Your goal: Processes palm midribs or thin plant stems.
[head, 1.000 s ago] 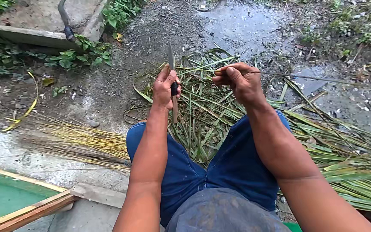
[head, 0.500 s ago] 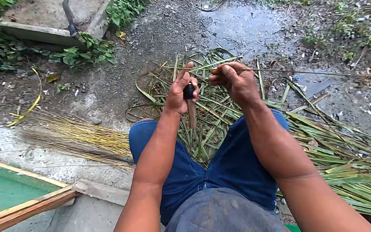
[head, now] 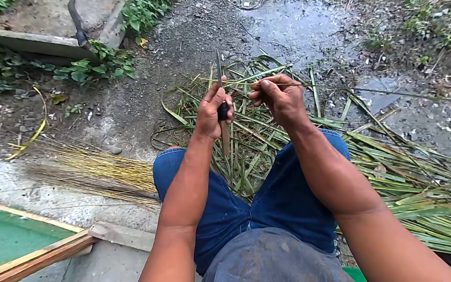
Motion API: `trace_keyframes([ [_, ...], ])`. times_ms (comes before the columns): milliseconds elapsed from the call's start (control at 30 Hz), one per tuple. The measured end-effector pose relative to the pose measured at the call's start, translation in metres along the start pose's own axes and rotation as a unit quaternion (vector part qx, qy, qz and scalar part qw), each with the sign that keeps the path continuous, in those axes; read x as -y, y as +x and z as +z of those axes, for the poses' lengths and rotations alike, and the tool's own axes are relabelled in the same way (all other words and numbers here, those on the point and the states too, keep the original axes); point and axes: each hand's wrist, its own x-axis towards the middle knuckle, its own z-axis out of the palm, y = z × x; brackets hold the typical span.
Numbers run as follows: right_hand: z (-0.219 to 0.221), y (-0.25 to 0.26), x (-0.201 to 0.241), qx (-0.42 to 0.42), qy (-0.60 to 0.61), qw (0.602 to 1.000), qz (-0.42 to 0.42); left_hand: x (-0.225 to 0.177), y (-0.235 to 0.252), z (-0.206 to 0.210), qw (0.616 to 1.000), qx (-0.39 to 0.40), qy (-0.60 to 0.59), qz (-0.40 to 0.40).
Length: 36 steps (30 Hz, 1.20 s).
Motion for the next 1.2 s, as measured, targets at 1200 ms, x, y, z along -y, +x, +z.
trace_keyframes([
  [1200, -0.006, 0.0, 0.002, 0.035, -0.042, 0.998, -0.042, -0.004, 0.0, -0.003, 0.996, 0.014, -0.063, -0.062],
])
